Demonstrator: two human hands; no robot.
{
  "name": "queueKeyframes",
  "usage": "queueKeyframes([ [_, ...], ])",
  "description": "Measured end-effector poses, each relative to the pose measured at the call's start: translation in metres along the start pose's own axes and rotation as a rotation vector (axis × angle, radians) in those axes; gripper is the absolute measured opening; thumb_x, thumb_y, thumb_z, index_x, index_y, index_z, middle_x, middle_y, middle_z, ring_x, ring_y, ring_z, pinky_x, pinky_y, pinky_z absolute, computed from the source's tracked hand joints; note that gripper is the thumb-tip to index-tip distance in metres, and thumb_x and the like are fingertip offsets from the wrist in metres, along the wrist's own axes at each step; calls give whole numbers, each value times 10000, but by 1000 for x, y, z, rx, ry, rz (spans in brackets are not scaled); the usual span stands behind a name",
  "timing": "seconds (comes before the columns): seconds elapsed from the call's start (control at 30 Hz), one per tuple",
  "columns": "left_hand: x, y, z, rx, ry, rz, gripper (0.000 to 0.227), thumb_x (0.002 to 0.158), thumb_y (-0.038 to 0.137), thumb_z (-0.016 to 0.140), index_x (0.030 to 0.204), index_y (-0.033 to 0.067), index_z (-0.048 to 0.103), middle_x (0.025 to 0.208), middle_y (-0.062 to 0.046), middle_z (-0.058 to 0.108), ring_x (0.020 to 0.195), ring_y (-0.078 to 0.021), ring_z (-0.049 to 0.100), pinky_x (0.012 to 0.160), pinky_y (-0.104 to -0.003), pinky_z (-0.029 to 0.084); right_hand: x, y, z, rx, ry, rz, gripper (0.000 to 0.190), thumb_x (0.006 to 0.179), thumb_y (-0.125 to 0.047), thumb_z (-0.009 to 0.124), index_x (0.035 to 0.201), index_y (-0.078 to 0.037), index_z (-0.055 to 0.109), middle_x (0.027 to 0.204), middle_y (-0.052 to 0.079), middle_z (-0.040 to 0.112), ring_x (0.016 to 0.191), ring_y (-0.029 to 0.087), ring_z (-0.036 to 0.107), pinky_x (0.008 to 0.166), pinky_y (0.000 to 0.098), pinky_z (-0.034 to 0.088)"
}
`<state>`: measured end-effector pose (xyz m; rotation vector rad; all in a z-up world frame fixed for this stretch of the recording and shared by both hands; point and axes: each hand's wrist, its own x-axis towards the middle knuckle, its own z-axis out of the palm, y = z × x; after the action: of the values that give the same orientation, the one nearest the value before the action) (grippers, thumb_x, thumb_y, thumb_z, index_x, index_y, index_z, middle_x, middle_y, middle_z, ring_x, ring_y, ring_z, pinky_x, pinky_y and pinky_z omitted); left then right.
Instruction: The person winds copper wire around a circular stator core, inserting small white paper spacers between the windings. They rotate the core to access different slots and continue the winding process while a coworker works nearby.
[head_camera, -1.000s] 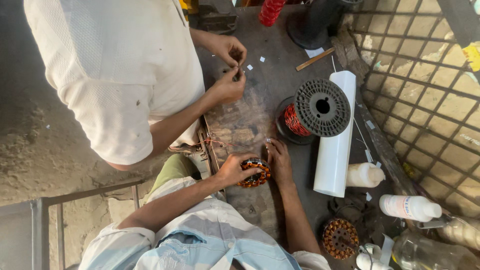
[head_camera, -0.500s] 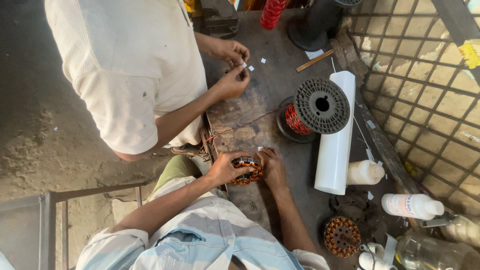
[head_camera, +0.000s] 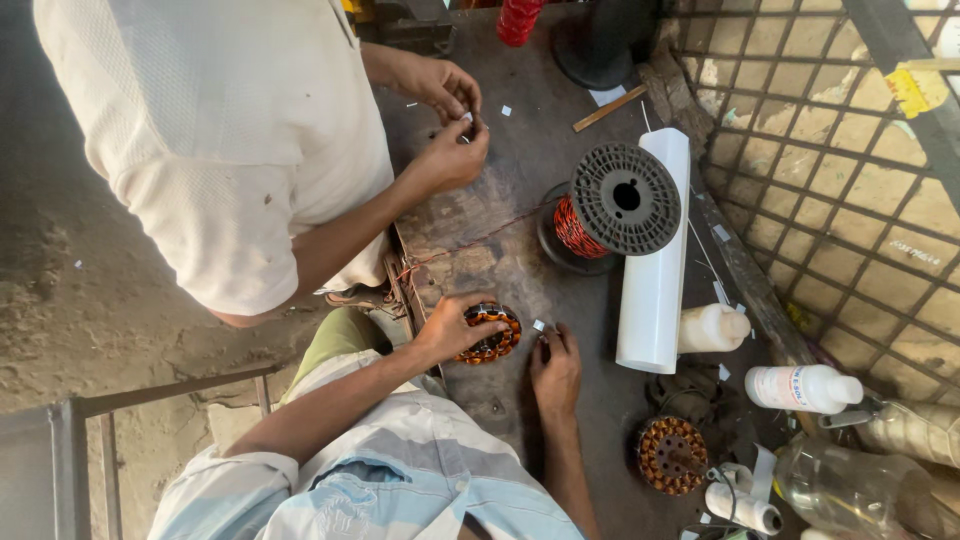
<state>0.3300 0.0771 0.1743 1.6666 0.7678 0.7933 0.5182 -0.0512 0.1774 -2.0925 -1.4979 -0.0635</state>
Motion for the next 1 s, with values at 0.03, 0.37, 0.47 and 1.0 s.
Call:
queueKeyframes([
  [0.03,1,2,-1,-1,-9,3,476,809,287,860,1162,0,723,1030,-155,789,884,-217,783,817,-351,620,1,0,-1,6,-18,21,291,892,-78,667,1158,32,710,1289,279,638,1134,440,632,960,447,517],
  [0.37,10,5,0,146,-41,103,496,787,310,854,1149,3,709,1222,-237,698,1067,-342,718,939,-406,572,3,12,-2,0,17,35,203,908,-51,655,1081,45,701,1146,240,695,1030,439,667,913,462,526],
  [0.47,5,-6,8,170,27,194,509,786,309,867,1155,-9,721,1348,-275,625,1179,-394,659,1000,-434,532,-4,19,0,96,135,116,175,932,-37,654,1078,46,705,1028,222,723,926,395,705,834,437,544],
  [1.0,-10,-4,1,587,207,487,482,827,287,829,1243,107,664,1274,-56,611,1142,-267,559,1063,-515,336,-1,-45,0,913,169,218,80,939,0,726,1006,38,703,931,39,686,739,62,602,634,200,490],
])
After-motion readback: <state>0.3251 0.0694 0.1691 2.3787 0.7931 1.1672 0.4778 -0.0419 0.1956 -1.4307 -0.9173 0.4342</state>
